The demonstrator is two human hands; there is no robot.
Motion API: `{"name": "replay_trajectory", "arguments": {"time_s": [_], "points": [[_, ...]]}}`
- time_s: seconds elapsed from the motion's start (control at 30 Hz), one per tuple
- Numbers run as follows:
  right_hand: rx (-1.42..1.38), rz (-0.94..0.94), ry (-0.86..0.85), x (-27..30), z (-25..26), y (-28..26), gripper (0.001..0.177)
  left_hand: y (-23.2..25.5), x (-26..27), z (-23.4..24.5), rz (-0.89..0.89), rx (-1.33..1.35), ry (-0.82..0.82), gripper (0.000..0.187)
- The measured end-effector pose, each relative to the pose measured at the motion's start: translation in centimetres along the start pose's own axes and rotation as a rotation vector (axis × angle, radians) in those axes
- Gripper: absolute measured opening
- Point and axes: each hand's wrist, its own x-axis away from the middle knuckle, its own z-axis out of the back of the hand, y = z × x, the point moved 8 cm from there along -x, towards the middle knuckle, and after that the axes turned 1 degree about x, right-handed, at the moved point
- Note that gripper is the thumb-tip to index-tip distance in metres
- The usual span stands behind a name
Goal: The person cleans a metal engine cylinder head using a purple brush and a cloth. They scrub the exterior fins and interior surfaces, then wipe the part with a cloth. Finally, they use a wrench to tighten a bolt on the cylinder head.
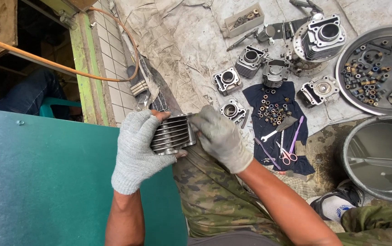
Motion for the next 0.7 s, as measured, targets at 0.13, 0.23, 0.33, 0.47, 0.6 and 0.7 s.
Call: {"name": "replay_trajectory", "arguments": {"time_s": [0.13,0.23,0.33,0.47,0.6,0.7], "points": [[0.062,0.073,0.038,0.2,0.2,-0.8,0.018,0.5,-0.3,0.1,0.001,-0.023,-0.001,0.088],[-0.029,-0.051,-0.016,1.6,-0.3,-0.4,0.020,0.8,-0.7,0.2,0.018,-0.015,0.003,0.088],[-0.400,-0.540,-0.007,0.9,0.2,0.9,0.019,0.8,-0.6,-0.2,0.054,0.003,0.001,0.088],[-0.801,-1.038,0.116,2.2,-1.7,3.4,0.015,1.1,-0.3,-0.3,0.041,-0.030,0.000,0.089],[-0.840,-1.149,0.108,1.7,-1.1,1.9,0.016,0.9,-0.4,-0.2,0.065,-0.034,-0.006,0.088],[-0.927,-1.204,0.064,2.2,-1.6,2.2,0.009,0.7,-0.2,-0.1,0.089,-0.030,-0.004,0.089]]}}
